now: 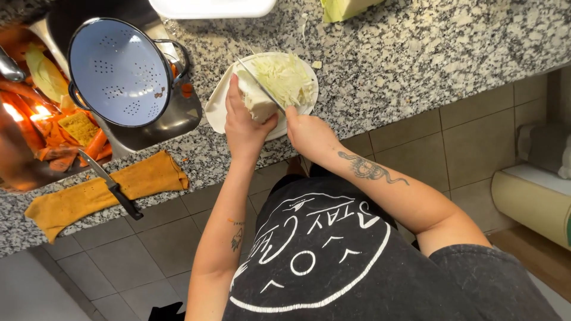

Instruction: The person retrieves a knife from a drawer and briefly opens a refrigerator before returning to the counter. They then cut a head of cabbage in half, remove the outer leaves, and proceed to slice the cabbage into thin strips on a cutting board, transferring the pieces into a colander.

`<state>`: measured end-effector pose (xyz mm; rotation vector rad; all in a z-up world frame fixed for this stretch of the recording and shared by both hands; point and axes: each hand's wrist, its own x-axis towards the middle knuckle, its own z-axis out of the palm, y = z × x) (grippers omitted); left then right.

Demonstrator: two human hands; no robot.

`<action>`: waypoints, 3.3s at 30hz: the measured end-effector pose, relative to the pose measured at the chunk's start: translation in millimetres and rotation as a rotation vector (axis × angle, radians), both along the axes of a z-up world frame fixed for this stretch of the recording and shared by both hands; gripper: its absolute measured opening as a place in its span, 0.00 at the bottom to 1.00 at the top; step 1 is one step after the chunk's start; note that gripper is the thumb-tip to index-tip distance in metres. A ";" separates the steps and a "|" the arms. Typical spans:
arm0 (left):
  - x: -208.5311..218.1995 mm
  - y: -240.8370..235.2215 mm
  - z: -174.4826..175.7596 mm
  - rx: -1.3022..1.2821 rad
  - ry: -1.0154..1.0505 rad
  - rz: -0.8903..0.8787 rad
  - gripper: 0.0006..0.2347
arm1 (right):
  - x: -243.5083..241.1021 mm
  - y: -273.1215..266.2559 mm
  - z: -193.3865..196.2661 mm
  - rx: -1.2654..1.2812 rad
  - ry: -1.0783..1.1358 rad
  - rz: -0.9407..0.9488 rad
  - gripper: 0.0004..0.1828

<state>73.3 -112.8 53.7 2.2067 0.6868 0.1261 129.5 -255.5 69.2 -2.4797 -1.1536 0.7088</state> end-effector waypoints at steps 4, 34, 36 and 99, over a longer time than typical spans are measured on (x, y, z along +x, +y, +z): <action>-3.7 0.8 0.3 0.013 0.017 -0.012 0.47 | -1.9 7.8 -18.0 0.025 0.026 -0.023 0.06; -5.4 -0.4 -7.4 0.048 -0.044 -0.006 0.46 | -34.3 -10.4 -39.7 -0.106 -0.030 -0.151 0.08; -9.8 -1.8 -9.9 0.036 -0.025 -0.003 0.46 | -34.4 -10.4 -49.3 -0.133 -0.021 -0.125 0.08; -32.7 4.1 1.3 -0.053 -0.089 -0.008 0.48 | -32.0 6.9 -13.7 -0.019 -0.070 -0.157 0.07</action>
